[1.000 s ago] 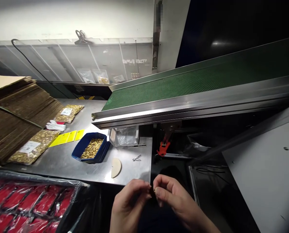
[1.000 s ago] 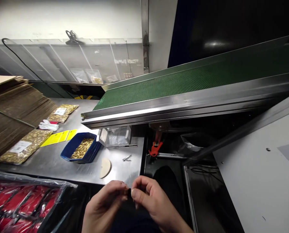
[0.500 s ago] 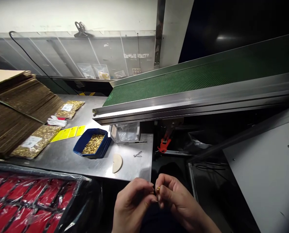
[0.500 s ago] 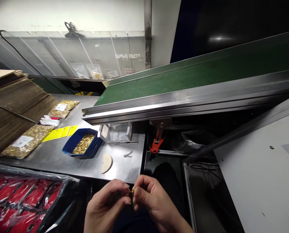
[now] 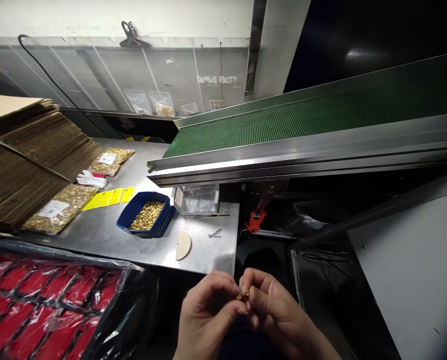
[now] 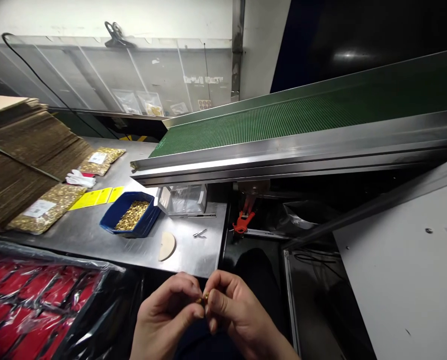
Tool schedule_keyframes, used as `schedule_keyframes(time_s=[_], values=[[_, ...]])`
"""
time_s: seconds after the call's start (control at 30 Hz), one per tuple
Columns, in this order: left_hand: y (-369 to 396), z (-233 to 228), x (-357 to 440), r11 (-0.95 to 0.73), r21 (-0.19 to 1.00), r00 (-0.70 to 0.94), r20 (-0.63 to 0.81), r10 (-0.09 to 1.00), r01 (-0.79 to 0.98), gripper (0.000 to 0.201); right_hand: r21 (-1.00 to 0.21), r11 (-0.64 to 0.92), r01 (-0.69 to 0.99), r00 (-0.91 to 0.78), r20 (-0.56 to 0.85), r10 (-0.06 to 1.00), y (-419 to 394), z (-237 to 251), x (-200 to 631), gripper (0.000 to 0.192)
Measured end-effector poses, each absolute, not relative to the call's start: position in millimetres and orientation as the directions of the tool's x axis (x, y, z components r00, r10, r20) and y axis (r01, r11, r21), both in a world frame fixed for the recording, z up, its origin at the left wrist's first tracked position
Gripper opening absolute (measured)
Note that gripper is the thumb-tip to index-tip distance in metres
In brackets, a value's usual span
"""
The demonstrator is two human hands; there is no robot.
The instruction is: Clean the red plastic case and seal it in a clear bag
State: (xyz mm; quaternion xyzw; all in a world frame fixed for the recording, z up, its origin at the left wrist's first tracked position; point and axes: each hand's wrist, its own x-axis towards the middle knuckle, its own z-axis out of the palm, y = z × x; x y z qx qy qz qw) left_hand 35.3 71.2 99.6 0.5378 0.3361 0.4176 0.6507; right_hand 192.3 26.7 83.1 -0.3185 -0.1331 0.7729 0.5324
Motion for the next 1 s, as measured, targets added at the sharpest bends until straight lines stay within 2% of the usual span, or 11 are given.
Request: schedule_keyframes(time_s=[0.07,0.17,0.3,0.43,0.57,0.73,1.0], values=[[71.4,98.8,34.9,0.07,0.979,0.414,0.016,0.91,-0.193,0.015,-0.662,-0.353,-0.662,-0.165,-0.331,0.929,25.3,85.9,192.9,0.033],[72.8,99.1,34.5,0.085,0.977,0.41,0.003,0.912,-0.196,0.012,-0.867,-0.225,-0.445,-0.018,-0.242,0.97,22.5,90.3,195.1,0.028],[76.1,100.9,33.2,0.12,0.98,0.401,-0.047,0.915,-0.157,0.007,-0.987,-0.052,-0.15,0.113,-0.069,0.991,19.8,92.8,199.0,0.017],[78.1,100.0,32.5,0.167,0.975,0.392,-0.097,0.915,-0.148,0.012,-0.997,0.076,0.016,0.116,0.077,0.99,20.0,93.1,200.4,0.007],[78.0,96.5,32.8,0.244,0.961,0.405,-0.173,0.898,-0.129,0.018,-0.986,0.135,0.102,0.085,0.143,0.986,21.1,93.6,198.9,0.003],[76.9,93.9,32.7,0.371,0.922,0.421,-0.294,0.858,-0.112,0.018,-0.973,0.122,0.196,0.093,0.142,0.985,21.8,93.2,198.5,0.003],[80.7,100.2,32.0,0.448,0.892,0.467,-0.37,0.803,-0.065,0.021,-0.975,0.096,0.203,0.109,0.12,0.987,21.4,88.9,202.7,0.003]])
